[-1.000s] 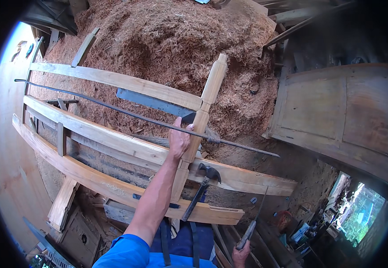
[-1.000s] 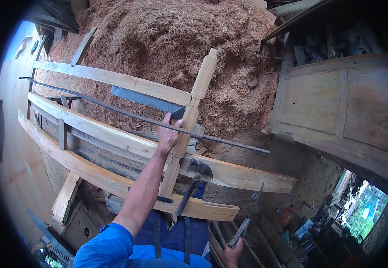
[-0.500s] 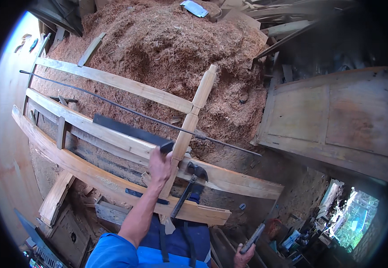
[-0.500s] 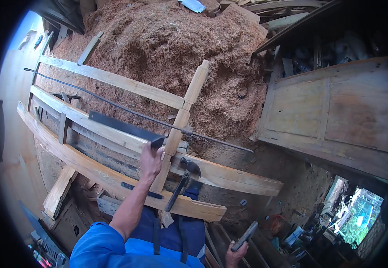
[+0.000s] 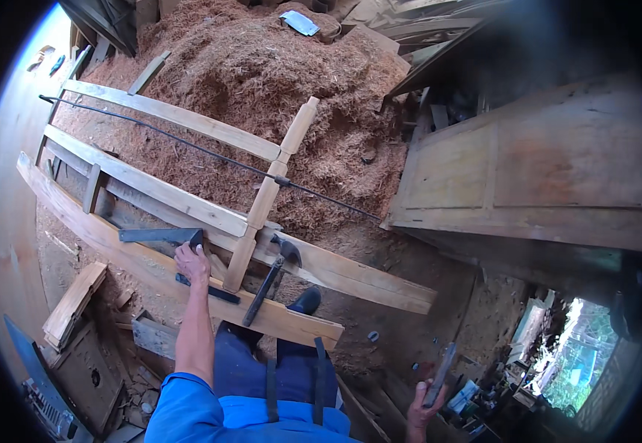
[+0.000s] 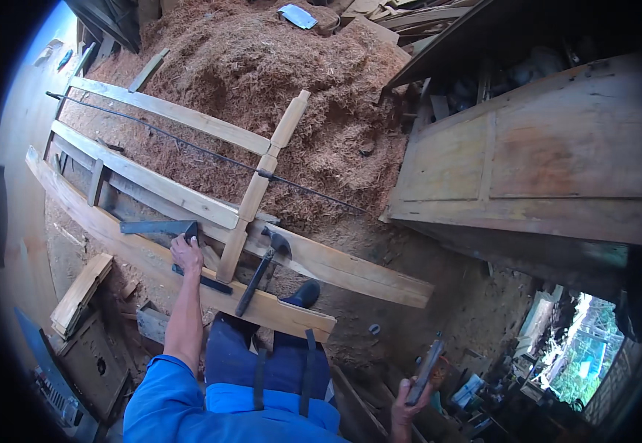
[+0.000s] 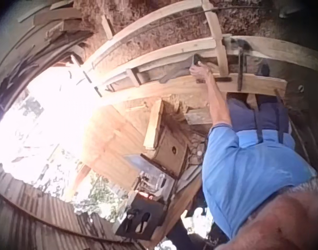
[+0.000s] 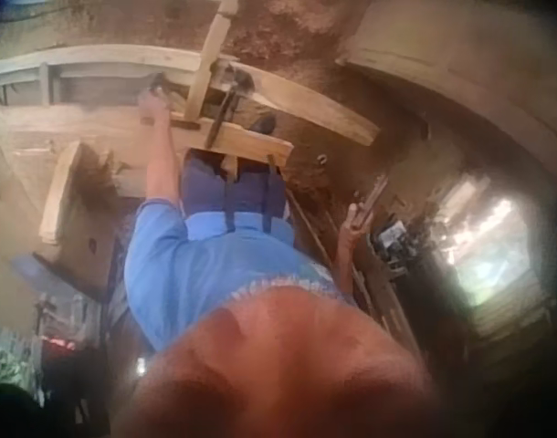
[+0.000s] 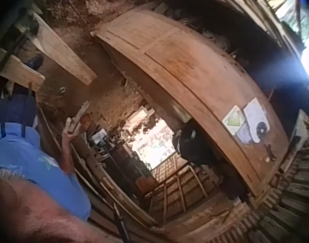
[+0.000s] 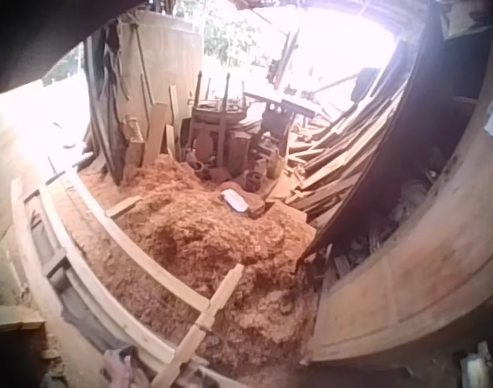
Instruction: The person assembles a wooden frame by positioning wood pieces together, using a hand saw to trim a joint, and hammering nails to secure the structure.
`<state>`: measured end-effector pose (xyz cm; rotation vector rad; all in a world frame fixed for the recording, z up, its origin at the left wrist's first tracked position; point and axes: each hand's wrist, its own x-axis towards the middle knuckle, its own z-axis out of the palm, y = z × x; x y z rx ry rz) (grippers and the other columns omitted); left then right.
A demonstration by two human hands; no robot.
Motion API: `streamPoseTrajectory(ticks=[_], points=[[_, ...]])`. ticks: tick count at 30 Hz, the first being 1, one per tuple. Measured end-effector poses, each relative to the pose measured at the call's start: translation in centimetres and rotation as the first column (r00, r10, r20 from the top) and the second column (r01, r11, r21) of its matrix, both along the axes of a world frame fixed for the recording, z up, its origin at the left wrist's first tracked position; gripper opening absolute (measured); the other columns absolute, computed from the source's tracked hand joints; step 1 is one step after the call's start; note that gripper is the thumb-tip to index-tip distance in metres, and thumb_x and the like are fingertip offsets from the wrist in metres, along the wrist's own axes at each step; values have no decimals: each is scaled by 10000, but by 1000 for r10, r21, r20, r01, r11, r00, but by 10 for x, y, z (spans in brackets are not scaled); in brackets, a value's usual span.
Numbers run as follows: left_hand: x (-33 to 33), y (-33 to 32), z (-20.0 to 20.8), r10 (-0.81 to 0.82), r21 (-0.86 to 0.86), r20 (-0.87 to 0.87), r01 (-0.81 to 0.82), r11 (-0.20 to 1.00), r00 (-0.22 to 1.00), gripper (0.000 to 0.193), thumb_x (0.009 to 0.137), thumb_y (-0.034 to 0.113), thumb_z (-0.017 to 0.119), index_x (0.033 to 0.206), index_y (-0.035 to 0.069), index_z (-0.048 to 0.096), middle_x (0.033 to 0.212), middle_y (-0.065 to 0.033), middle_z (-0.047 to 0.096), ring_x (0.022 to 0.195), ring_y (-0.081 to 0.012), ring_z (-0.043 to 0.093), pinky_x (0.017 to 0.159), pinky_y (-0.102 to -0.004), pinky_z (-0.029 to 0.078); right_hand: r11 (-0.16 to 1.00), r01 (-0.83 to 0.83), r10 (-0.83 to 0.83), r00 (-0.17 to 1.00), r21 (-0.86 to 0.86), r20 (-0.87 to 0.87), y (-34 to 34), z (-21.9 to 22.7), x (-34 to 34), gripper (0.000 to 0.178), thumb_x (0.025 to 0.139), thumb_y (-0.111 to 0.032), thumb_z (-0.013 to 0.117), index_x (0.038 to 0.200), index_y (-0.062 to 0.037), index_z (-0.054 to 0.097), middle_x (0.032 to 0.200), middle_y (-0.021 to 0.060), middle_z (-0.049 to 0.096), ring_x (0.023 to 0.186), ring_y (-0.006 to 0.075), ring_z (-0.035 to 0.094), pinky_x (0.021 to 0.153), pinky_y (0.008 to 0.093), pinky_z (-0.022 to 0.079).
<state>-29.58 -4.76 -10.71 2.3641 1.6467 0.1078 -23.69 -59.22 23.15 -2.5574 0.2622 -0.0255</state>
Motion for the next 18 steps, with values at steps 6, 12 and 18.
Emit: streamPoseTrajectory(ticks=[6,12,18], points=[[12,-58,34,-355,52,187,352,935,916,542,883,324,647,1337,70,494,1350,-191,452,1300,-397,384,1076,-538,306,942,-78,98,994,-326,46,5,93,26,517,901,-193,679,1304,66,484,999,104,625,921,214,606,833,365,495],[-15,-57,15,-241,-72,268,269,961,933,566,919,366,599,1378,72,448,1406,-211,395,1358,-400,332,1131,-561,252,845,-438,498,854,-307,154,117,174,116,324,900,-130,659,1174,2,547,947,25,532,840,120,513,771,289,463],[-25,-65,-2,-303,61,437,309,949,847,558,929,393,574,1371,82,437,1390,-197,396,1360,-398,330,1148,-564,255,681,-577,683,722,-451,106,243,235,153,315,856,-88,691,1134,-19,561,960,83,600,861,150,573,791,320,477]])
